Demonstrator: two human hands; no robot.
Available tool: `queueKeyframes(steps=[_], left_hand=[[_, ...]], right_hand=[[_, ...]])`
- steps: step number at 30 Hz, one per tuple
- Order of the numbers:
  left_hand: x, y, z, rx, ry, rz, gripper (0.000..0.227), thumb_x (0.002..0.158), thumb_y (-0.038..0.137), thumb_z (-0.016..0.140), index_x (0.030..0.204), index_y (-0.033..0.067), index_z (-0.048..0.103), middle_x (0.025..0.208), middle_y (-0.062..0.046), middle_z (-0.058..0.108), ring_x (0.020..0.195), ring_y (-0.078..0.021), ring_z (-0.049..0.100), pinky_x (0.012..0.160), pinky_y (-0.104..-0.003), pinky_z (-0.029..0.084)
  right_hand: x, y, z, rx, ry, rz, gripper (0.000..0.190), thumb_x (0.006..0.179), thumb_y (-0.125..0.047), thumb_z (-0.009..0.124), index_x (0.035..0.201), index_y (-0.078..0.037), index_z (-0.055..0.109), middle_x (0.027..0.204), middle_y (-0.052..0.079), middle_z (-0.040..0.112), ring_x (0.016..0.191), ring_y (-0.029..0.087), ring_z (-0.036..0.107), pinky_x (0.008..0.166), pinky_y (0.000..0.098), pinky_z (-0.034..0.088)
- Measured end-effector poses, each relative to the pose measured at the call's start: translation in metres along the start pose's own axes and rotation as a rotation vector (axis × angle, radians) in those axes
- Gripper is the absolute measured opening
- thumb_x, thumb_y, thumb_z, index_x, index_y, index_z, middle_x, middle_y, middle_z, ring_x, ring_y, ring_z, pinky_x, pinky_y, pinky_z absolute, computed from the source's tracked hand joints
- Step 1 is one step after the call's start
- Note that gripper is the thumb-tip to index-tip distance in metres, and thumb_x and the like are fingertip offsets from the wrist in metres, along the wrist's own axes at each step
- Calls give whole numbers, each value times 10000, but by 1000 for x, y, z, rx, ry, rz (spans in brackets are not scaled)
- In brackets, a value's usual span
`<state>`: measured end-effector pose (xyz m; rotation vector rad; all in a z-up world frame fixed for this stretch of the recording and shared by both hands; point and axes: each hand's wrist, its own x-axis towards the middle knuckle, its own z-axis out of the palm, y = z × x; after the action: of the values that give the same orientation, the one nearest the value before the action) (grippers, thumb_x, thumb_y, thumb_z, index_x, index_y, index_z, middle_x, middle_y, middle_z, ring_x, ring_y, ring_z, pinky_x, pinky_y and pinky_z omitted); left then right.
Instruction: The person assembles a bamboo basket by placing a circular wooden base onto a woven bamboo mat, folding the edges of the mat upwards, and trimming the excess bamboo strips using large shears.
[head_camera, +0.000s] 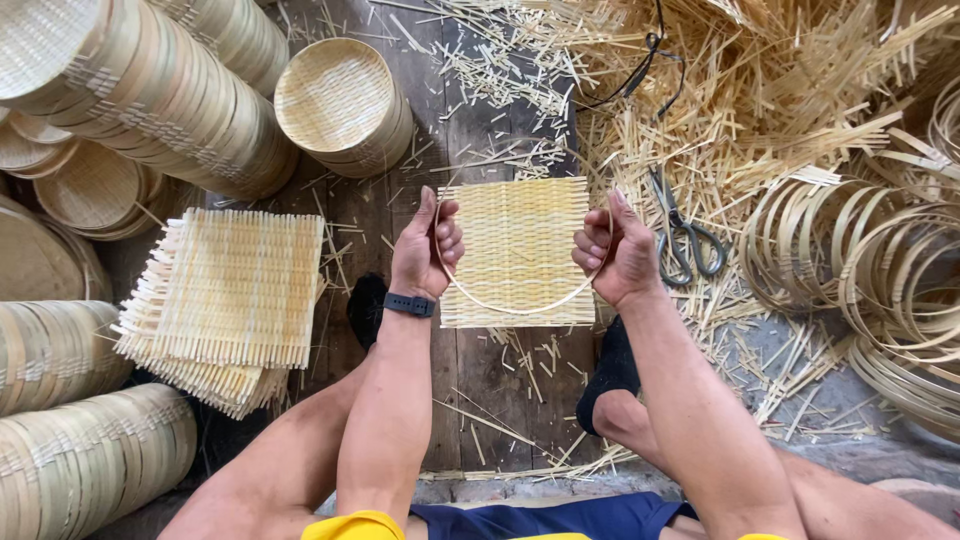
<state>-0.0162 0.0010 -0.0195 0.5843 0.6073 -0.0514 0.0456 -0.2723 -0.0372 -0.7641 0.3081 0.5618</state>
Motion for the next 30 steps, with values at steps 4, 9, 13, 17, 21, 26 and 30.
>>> queueKeyframes(steps=[4,9,13,17,21,26,30], left_hand=[[12,-12,-20,-75,-4,71,393,1002,309,672,691,110,539,490,48,403,397,-61,329,333,-219,252],[21,-6,-28,-97,-27,76,378,991,311,680,701,110,544,493,51,406,392,-56,331,333,-216,254],[14,-10,-23,-57,75,112,374,995,355,650,787,45,624,524,50,434,415,-44,360,351,-203,278],[22,-39,-46,140,182,295,188,882,218,707,1010,80,715,604,31,528,437,-48,449,369,-222,357],[58,-77,-100,842,415,666,231,817,113,787,1039,50,774,834,-46,710,644,-115,654,582,-286,534],[77,-84,-142,1351,536,573,246,751,123,859,992,94,821,892,-123,751,774,-217,729,731,-353,569],[67,-82,-138,1347,525,456,259,732,151,871,983,119,818,858,-122,774,753,-216,747,725,-344,573]], right_hand=[[10,2,-18,-9,-52,-3,483,994,-421,713,665,-102,561,534,-27,376,440,80,324,368,239,266],[7,5,-18,-58,-67,33,470,977,-409,708,653,-144,494,551,-35,402,436,74,368,360,238,310],[6,-3,-12,-264,27,-43,195,948,-287,687,890,-106,642,698,16,587,597,121,581,513,284,533],[21,7,-27,-712,116,-207,248,850,-155,772,1042,-26,682,905,86,732,763,171,698,649,357,655],[44,37,-53,-1116,357,-251,248,835,-140,789,1064,-44,772,1060,132,748,854,212,730,774,382,606],[59,67,-75,-1490,385,-252,274,835,-112,824,1107,-97,792,1005,114,771,846,214,731,843,322,574],[61,75,-79,-1444,449,-311,247,828,-137,829,1069,-94,805,987,111,783,841,189,743,838,308,575]])
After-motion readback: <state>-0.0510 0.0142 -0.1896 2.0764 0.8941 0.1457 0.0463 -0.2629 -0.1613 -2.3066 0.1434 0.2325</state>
